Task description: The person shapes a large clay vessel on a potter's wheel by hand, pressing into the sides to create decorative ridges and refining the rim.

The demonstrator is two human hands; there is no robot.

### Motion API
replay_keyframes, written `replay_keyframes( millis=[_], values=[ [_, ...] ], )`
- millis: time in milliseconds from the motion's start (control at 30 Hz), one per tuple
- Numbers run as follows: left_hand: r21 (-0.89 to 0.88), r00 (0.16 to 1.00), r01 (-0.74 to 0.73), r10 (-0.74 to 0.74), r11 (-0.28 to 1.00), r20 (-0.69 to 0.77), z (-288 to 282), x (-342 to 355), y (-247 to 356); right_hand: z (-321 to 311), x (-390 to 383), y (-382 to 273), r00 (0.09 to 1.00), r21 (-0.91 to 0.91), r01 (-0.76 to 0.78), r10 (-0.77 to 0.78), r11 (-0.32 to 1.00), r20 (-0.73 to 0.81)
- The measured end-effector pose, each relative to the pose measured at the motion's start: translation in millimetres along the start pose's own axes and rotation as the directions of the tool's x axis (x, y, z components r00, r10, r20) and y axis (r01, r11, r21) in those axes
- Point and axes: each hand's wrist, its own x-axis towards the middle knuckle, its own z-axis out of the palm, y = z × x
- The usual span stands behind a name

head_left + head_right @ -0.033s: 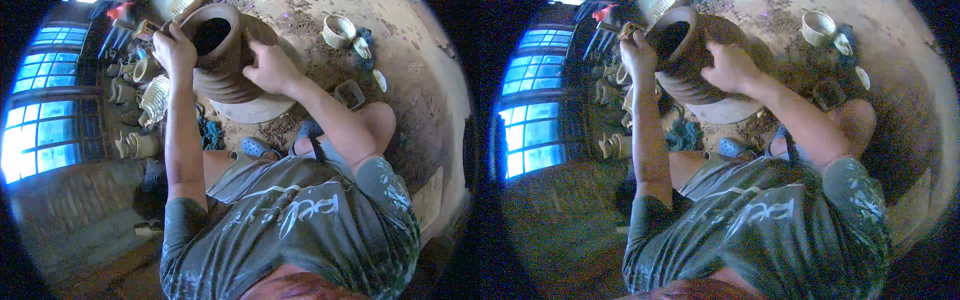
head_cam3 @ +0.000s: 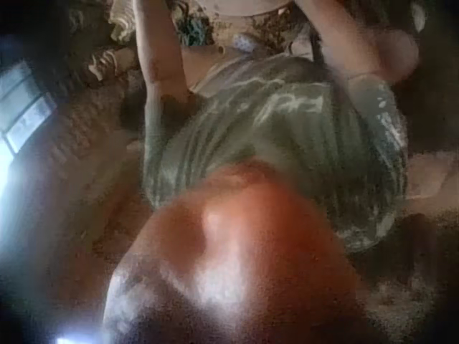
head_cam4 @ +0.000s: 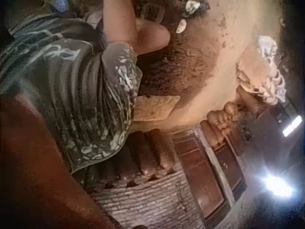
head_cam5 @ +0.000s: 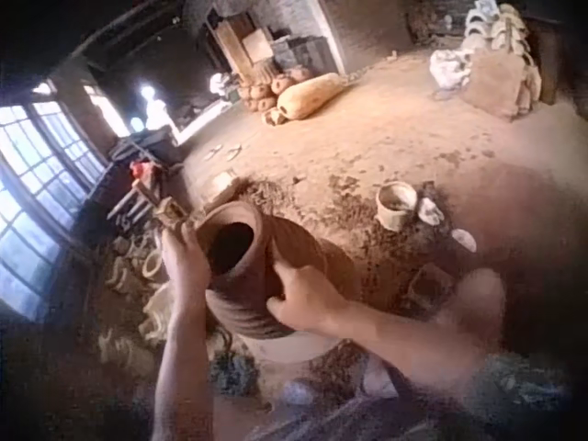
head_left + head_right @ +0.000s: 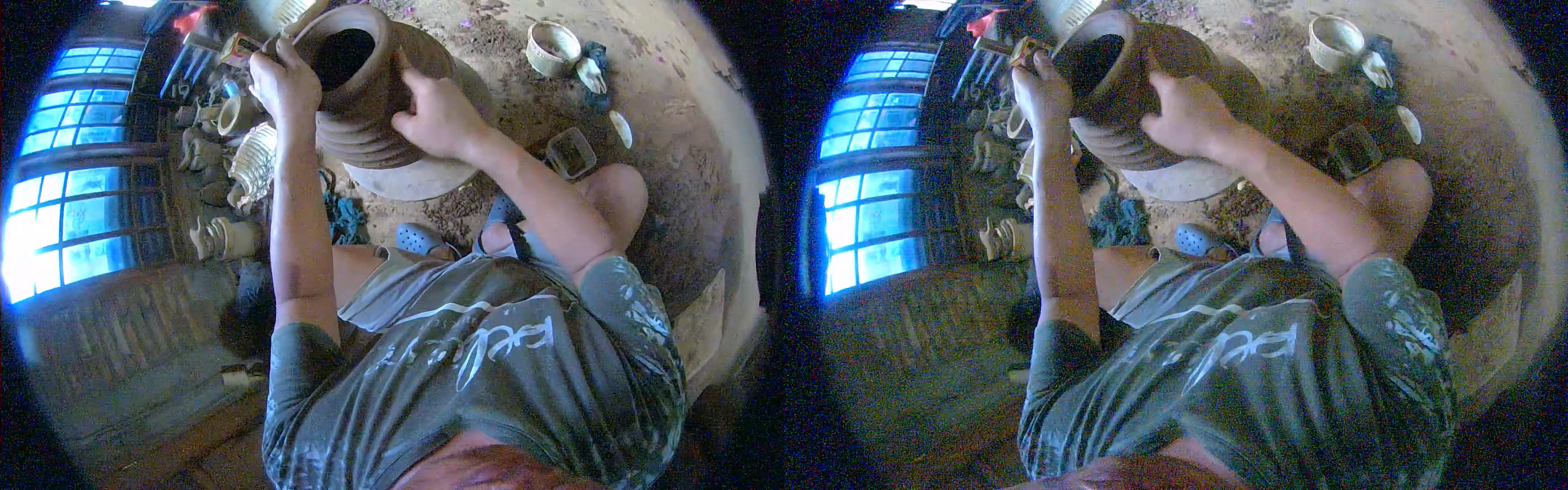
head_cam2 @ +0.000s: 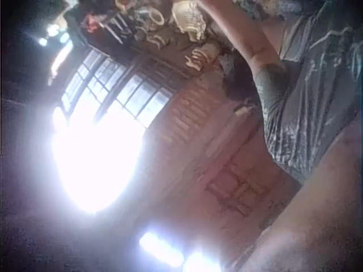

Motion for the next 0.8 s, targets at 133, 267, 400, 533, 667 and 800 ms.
replay_keyframes(
  millis=[133,267,400,533,667,800],
  values=[
    [0.036,0.999,0.013,-0.015,0.999,0.047,-1.2,-4.1,10.0,24.3,-12.7,-19.9,0.998,-0.030,0.034,-0.035,0.999,-0.056],
    [0.022,0.998,-0.008,0.007,1.000,0.060,-1.2,-10.6,12.7,22.1,-20.8,-43.7,0.994,-0.036,-0.052,0.055,0.998,0.093],
    [0.091,0.996,0.035,-0.042,0.995,0.079,-2.2,-15.0,29.5,36.1,-28.0,-47.9,0.982,-0.078,-0.039,0.053,0.996,0.179],
    [0.109,0.996,-0.025,0.016,0.994,0.085,-3.7,-20.0,33.6,62.6,-43.8,-51.4,0.952,-0.037,0.115,-0.100,0.993,0.288],
    [0.098,0.994,-0.026,0.016,0.995,0.108,-5.0,-19.1,34.7,36.0,-44.6,-28.7,0.971,0.127,0.079,-0.047,0.989,-0.235],
    [0.095,0.993,-0.097,0.089,0.991,0.082,-5.3,-24.3,26.5,-3.0,14.2,18.8,0.940,0.317,0.092,0.022,0.944,-0.339]
  ],
)
